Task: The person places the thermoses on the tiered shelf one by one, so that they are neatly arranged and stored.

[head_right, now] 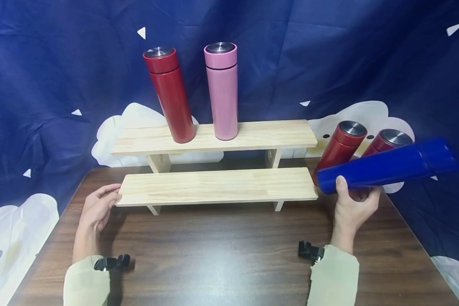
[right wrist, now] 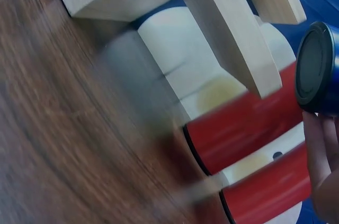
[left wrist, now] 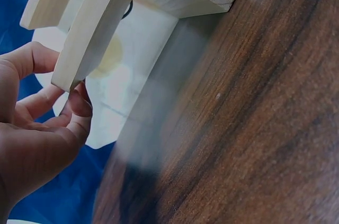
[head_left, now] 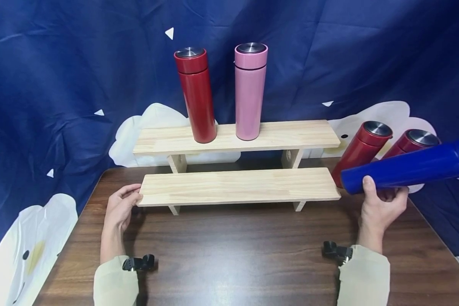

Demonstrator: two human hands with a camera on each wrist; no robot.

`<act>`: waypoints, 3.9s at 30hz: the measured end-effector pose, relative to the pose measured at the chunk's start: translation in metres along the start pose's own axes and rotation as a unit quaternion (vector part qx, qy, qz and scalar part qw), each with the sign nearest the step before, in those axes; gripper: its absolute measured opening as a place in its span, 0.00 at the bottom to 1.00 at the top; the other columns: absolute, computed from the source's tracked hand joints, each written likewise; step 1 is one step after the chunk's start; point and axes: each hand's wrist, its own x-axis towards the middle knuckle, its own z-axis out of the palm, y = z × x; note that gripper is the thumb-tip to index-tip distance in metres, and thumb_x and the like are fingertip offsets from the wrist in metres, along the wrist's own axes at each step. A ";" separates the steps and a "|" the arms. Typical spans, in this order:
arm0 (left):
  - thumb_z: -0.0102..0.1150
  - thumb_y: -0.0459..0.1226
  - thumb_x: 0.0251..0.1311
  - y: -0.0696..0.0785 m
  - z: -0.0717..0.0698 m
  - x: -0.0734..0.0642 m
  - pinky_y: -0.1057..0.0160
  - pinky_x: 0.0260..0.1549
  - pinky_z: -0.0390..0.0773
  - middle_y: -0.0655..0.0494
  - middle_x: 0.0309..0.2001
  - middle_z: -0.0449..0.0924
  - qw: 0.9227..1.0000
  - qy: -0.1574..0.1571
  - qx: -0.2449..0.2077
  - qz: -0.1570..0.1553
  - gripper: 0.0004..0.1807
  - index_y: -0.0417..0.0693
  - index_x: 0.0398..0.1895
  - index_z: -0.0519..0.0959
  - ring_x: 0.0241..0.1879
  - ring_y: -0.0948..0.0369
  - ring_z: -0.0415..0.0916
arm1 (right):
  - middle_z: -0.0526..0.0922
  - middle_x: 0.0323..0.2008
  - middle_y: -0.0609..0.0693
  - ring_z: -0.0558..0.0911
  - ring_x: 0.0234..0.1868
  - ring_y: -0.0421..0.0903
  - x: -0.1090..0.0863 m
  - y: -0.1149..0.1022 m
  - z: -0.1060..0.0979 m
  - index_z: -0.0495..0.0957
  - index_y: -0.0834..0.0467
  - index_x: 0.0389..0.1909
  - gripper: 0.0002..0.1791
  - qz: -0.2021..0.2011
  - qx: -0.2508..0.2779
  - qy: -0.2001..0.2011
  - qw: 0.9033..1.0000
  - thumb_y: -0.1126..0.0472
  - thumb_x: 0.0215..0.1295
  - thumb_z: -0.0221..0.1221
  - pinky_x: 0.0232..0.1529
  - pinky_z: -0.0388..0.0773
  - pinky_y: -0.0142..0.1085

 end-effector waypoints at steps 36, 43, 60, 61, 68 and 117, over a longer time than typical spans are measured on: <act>0.52 0.19 0.57 0.002 0.000 -0.002 0.73 0.35 0.76 0.59 0.37 0.79 1.000 0.001 0.003 -0.005 0.24 0.24 0.60 0.70 0.37 0.67 0.76 | 0.81 0.55 0.58 0.78 0.55 0.54 -0.018 -0.012 0.063 0.74 0.58 0.63 0.40 -0.006 -0.002 -0.122 0.993 0.70 0.44 0.74 0.62 0.73 0.40; 0.52 0.19 0.57 0.001 0.000 -0.002 0.73 0.34 0.77 0.59 0.36 0.80 1.000 -0.001 -0.006 -0.006 0.23 0.25 0.58 0.72 0.36 0.67 0.77 | 0.82 0.52 0.58 0.80 0.51 0.54 -0.018 -0.019 0.080 0.75 0.57 0.61 0.39 -0.007 -0.004 -0.141 0.990 0.70 0.43 0.74 0.59 0.76 0.39; 0.52 0.18 0.57 0.001 0.000 -0.004 0.74 0.31 0.74 0.59 0.36 0.80 1.000 0.003 -0.031 -0.006 0.20 0.28 0.55 0.74 0.33 0.67 0.74 | 0.84 0.45 0.49 0.80 0.46 0.45 -0.019 -0.042 0.120 0.78 0.57 0.55 0.32 -0.048 -0.066 -0.196 0.977 0.67 0.44 0.74 0.47 0.74 0.31; 0.52 0.18 0.57 0.001 0.001 -0.004 0.74 0.31 0.74 0.59 0.36 0.80 0.999 0.002 -0.032 -0.005 0.20 0.28 0.55 0.75 0.33 0.67 0.74 | 0.84 0.45 0.48 0.79 0.46 0.45 -0.020 -0.046 0.122 0.78 0.56 0.55 0.32 -0.055 -0.080 -0.199 0.975 0.66 0.45 0.74 0.47 0.74 0.31; 0.52 0.18 0.56 0.000 0.000 -0.003 0.74 0.31 0.75 0.59 0.35 0.80 0.999 0.003 -0.039 -0.002 0.18 0.31 0.51 0.77 0.33 0.66 0.75 | 0.84 0.45 0.46 0.81 0.45 0.41 -0.018 -0.039 0.132 0.78 0.53 0.56 0.32 -0.090 -0.188 -0.211 0.955 0.59 0.47 0.76 0.47 0.76 0.28; 0.53 0.18 0.56 0.000 -0.001 -0.001 0.74 0.34 0.76 0.58 0.36 0.80 0.999 -0.011 -0.030 0.005 0.19 0.27 0.53 0.74 0.35 0.66 0.76 | 0.83 0.55 0.54 0.83 0.51 0.51 -0.003 -0.011 0.189 0.74 0.53 0.65 0.43 -0.064 -0.317 -0.312 0.893 0.39 0.50 0.73 0.55 0.78 0.40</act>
